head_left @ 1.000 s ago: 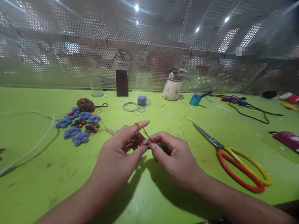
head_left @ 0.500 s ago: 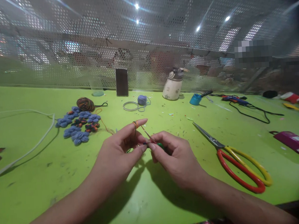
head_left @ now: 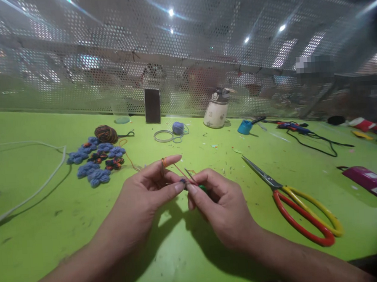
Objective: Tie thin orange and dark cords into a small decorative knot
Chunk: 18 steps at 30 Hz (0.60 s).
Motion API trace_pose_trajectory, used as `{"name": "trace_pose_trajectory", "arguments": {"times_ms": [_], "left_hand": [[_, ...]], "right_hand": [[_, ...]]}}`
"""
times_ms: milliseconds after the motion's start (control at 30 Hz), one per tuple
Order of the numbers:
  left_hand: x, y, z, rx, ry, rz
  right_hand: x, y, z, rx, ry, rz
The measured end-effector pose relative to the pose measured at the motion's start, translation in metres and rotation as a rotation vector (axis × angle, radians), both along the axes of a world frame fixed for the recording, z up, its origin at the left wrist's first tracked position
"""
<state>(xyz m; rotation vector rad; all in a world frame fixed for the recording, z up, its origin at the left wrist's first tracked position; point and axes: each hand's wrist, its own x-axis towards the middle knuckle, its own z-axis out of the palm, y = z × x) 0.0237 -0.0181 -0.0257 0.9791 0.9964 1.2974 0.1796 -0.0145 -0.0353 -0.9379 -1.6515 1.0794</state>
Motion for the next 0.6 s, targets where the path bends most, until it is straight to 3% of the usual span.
{"name": "trace_pose_trajectory", "arguments": {"times_ms": [600], "left_hand": [[0.0025, -0.0026, -0.0007, -0.044, -0.075, 0.025]], "right_hand": [[0.0003, -0.0007, 0.0064, -0.200, 0.089, 0.045]]}}
